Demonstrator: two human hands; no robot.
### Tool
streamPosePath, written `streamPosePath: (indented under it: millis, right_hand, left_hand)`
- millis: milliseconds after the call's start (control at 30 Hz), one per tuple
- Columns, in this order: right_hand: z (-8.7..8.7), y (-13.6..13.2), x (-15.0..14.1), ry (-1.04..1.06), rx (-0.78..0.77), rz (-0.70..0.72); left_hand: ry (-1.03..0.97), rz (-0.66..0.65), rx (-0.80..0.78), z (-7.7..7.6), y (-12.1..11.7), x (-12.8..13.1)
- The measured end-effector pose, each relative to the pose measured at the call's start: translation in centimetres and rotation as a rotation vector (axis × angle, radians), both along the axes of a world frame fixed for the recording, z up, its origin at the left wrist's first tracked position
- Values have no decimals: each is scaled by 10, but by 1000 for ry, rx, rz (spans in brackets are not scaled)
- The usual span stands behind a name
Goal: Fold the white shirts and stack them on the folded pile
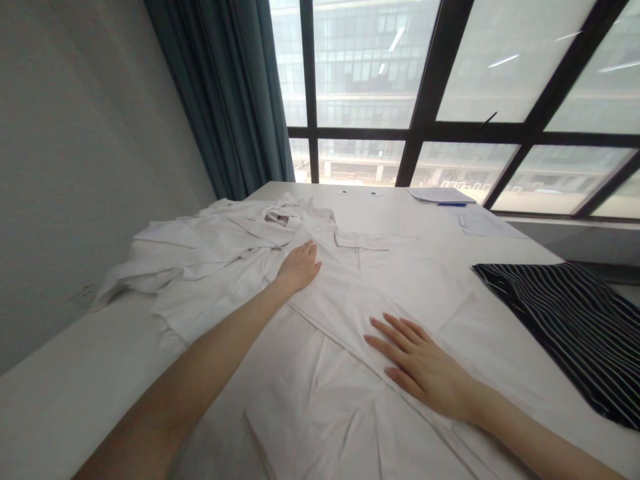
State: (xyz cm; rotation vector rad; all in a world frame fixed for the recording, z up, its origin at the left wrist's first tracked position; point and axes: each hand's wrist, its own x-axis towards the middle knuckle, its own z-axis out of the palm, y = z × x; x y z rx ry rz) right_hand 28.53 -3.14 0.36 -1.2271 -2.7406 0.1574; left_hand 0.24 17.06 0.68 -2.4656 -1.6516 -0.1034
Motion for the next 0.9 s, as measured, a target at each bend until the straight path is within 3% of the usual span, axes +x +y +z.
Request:
streamPosePath:
  millis: [100, 333, 900]
  right_hand:
    - [-2, 0, 1, -6, 4, -4]
    - [1, -1, 0, -10, -7, 2]
    - [2, -2, -1, -11, -48, -11]
  left_hand:
    - [8, -25, -83, -7, 17, 2]
    - [-24, 59, -138, -11, 52, -18]
    - [-64, 124, -106, -10, 74, -20]
